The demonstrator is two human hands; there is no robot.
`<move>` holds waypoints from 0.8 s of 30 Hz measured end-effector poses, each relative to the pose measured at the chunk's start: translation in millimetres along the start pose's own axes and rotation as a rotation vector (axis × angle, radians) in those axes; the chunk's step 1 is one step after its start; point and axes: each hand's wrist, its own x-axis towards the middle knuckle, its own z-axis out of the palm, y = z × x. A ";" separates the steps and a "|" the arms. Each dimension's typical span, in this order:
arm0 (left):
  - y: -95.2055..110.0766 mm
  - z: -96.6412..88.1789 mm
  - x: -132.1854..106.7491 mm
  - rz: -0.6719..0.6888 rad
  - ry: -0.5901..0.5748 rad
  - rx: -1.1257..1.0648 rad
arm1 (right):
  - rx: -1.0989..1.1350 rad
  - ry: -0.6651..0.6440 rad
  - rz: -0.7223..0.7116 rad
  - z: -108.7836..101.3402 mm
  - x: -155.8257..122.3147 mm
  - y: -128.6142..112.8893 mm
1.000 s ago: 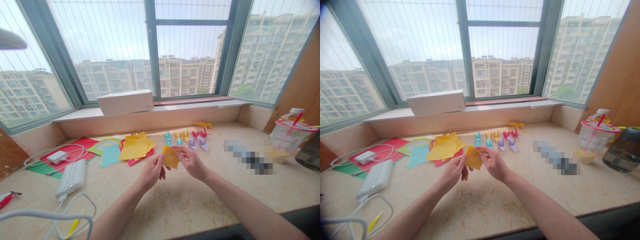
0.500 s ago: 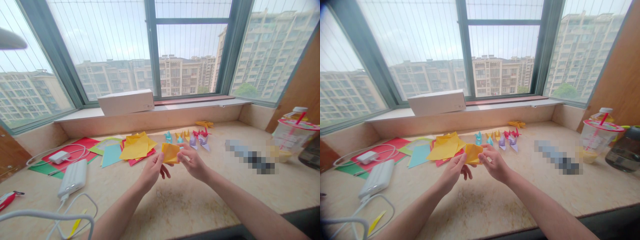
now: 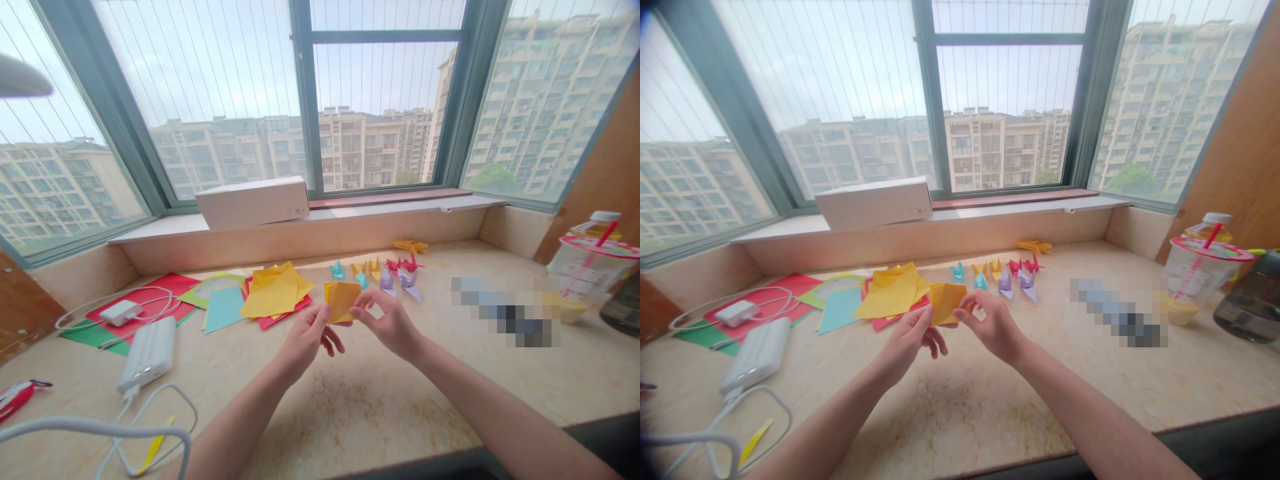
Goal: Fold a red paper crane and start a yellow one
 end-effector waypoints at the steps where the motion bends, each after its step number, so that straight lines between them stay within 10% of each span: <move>1: 0.4 0.1 -0.2 0.000 0.009 0.000 | -0.004 -0.001 0.004 0.3 -0.3 0.6; 24: -2.3 2.2 -3.2 0.133 -0.041 -0.003 | 0.055 -0.107 -0.126 1.1 -0.7 -0.7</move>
